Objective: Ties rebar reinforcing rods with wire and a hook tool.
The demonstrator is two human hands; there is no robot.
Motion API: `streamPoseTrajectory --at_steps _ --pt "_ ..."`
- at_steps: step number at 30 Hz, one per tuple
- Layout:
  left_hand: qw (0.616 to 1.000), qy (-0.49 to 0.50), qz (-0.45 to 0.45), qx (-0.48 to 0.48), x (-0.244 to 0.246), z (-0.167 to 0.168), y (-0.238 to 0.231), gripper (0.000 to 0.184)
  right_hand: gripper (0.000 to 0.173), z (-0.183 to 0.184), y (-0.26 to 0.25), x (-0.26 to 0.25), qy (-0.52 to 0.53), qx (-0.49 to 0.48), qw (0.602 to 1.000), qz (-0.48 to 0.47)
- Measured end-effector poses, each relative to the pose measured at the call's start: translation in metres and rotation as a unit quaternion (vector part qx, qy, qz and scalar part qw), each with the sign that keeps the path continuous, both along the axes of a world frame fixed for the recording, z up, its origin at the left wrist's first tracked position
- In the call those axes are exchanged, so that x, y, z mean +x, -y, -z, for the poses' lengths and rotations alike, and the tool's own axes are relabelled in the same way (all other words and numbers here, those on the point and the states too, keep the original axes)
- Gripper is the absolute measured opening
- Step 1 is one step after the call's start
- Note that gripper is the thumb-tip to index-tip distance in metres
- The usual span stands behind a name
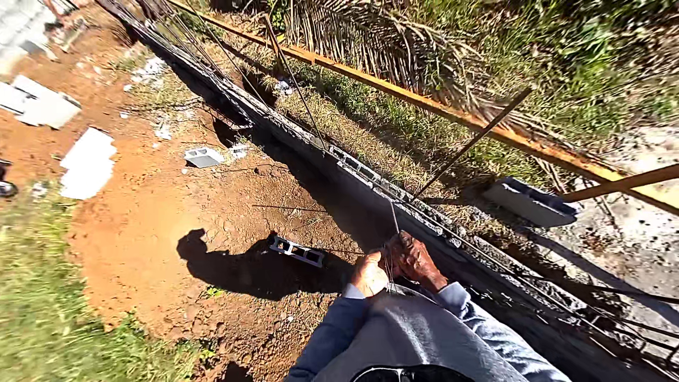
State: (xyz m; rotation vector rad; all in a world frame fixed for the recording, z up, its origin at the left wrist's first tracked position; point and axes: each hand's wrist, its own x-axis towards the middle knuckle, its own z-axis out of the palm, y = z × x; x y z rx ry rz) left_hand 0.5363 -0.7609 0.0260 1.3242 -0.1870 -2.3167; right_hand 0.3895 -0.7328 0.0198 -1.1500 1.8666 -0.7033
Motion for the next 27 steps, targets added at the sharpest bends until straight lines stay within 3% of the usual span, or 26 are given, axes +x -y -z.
streamPoseTrajectory --at_steps 10,16,22,27 --pt "0.992 0.001 0.098 0.074 -0.011 0.001 0.052 0.027 0.024 -0.005 0.011 0.005 -0.026 -0.002 0.992 0.120" --pt "0.982 -0.020 0.165 0.092 0.002 0.001 0.072 0.027 0.024 -0.003 0.009 0.026 0.089 -0.031 0.970 0.225" --pt "0.964 0.014 0.266 0.024 0.007 0.002 0.074 0.037 0.021 -0.005 -0.007 0.037 0.116 -0.029 0.951 0.285" --pt "0.943 -0.037 0.329 -0.023 0.000 0.007 0.071 0.020 0.020 0.003 -0.023 0.031 0.145 -0.051 0.937 0.312"
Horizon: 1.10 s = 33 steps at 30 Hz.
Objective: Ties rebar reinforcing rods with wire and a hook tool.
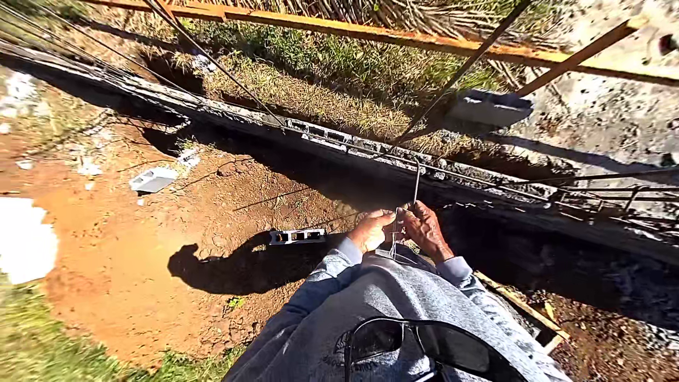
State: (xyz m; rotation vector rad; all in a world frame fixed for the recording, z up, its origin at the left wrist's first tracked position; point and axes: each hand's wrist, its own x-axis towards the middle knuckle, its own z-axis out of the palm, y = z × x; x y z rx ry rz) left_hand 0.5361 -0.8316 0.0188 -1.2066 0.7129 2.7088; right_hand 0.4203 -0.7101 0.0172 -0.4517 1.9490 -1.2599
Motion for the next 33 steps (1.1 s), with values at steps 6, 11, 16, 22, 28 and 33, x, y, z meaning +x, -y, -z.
streamPoseTrajectory --at_steps 6,11,16,22,28,33 --pt "0.999 0.036 0.014 -0.037 -0.017 0.001 -0.026 0.016 0.025 -0.001 -0.027 -0.001 -0.008 0.018 0.999 0.030" --pt "0.997 0.073 0.005 0.019 -0.021 -0.004 -0.060 0.024 0.027 -0.002 -0.062 0.008 -0.049 0.056 0.997 0.036" --pt "0.997 0.067 0.014 0.046 -0.026 -0.007 -0.086 0.022 0.024 -0.003 -0.094 0.007 -0.066 0.039 0.996 0.055" --pt "0.978 -0.006 0.143 -0.154 -0.030 -0.009 -0.100 0.014 0.021 -0.006 -0.119 0.000 -0.051 -0.023 0.995 0.086" --pt "0.934 -0.052 0.193 -0.295 -0.026 -0.022 -0.100 0.020 0.021 -0.018 -0.136 0.002 0.047 -0.111 0.989 0.091" --pt "0.941 -0.076 0.168 -0.284 -0.023 -0.036 -0.103 0.018 0.019 -0.033 -0.126 -0.005 0.110 -0.171 0.972 0.115"
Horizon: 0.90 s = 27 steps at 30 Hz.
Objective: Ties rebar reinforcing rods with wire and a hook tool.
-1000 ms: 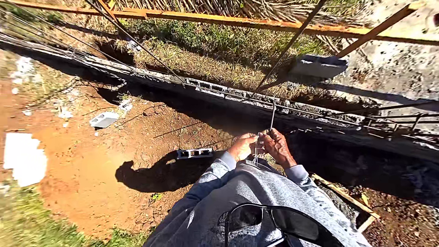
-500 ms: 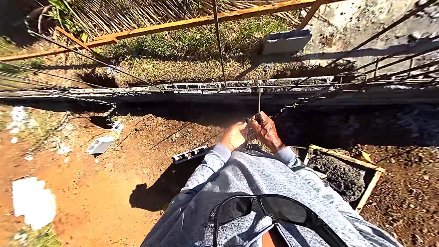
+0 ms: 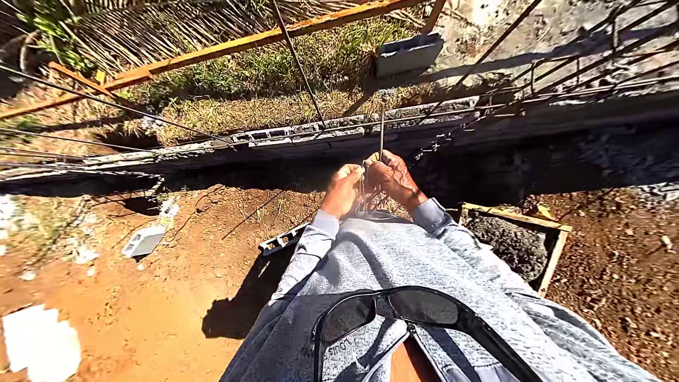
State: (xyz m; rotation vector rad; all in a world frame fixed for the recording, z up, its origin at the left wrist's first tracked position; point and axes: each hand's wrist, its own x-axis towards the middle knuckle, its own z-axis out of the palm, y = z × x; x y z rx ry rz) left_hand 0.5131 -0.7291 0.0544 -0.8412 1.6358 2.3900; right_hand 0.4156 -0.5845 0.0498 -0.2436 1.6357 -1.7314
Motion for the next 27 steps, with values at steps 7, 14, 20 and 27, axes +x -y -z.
streamPoseTrajectory --at_steps 7,14,20,27 --pt "0.999 -0.014 -0.043 -0.012 0.005 -0.003 -0.008 0.020 0.024 -0.003 -0.003 -0.003 0.009 -0.031 0.999 -0.016" --pt "0.996 -0.056 -0.015 0.067 0.009 -0.012 -0.004 0.021 0.019 -0.015 -0.009 -0.005 0.066 -0.061 0.995 -0.032" --pt "0.984 -0.058 -0.018 0.165 0.010 -0.012 -0.009 0.019 0.022 -0.015 -0.023 -0.005 0.140 -0.115 0.980 -0.084" --pt "0.987 -0.070 -0.023 0.140 0.011 -0.009 -0.013 0.015 0.016 -0.025 -0.025 -0.003 0.101 -0.100 0.986 -0.091"
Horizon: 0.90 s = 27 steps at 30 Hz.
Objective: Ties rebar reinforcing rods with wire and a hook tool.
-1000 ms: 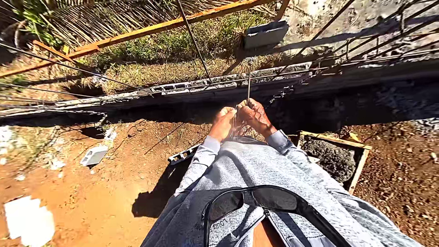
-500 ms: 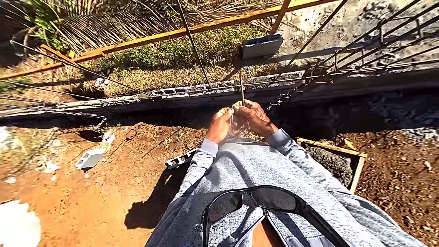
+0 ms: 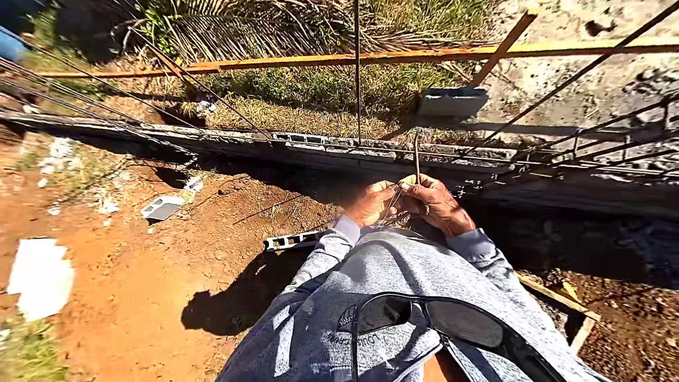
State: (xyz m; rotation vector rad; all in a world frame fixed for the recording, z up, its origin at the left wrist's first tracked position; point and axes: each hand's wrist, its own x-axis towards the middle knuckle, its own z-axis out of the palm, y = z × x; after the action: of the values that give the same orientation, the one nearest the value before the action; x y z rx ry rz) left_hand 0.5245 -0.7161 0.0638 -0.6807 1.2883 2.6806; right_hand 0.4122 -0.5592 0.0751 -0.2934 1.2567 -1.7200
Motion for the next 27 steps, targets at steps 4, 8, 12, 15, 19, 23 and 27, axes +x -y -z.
streamPoseTrajectory --at_steps 4,8,12,15,19,23,27 --pt "0.999 0.005 0.009 -0.033 0.004 -0.002 0.000 0.014 0.012 0.006 -0.005 -0.002 -0.048 0.041 0.998 0.007" --pt "0.997 0.035 -0.023 -0.063 0.004 0.006 -0.006 0.019 0.013 0.013 -0.007 0.003 -0.095 0.060 0.993 0.022" --pt "0.972 0.106 -0.043 -0.204 0.004 0.021 -0.008 0.023 0.016 0.013 -0.014 0.000 -0.142 0.066 0.986 0.049" --pt "0.934 0.176 -0.063 -0.305 0.004 0.032 -0.002 0.029 0.015 0.002 -0.026 -0.010 -0.151 0.061 0.982 0.096" --pt "0.935 0.174 -0.050 -0.305 0.002 0.025 0.002 0.038 0.015 0.000 -0.047 -0.022 -0.215 0.124 0.962 0.115" --pt "0.961 0.082 0.056 -0.257 -0.010 0.011 -0.019 0.044 0.020 0.014 -0.055 -0.012 -0.222 0.154 0.959 0.090" --pt "0.936 0.077 0.148 -0.310 -0.025 0.012 -0.038 0.037 0.021 0.025 -0.043 0.003 -0.170 0.150 0.969 0.096"
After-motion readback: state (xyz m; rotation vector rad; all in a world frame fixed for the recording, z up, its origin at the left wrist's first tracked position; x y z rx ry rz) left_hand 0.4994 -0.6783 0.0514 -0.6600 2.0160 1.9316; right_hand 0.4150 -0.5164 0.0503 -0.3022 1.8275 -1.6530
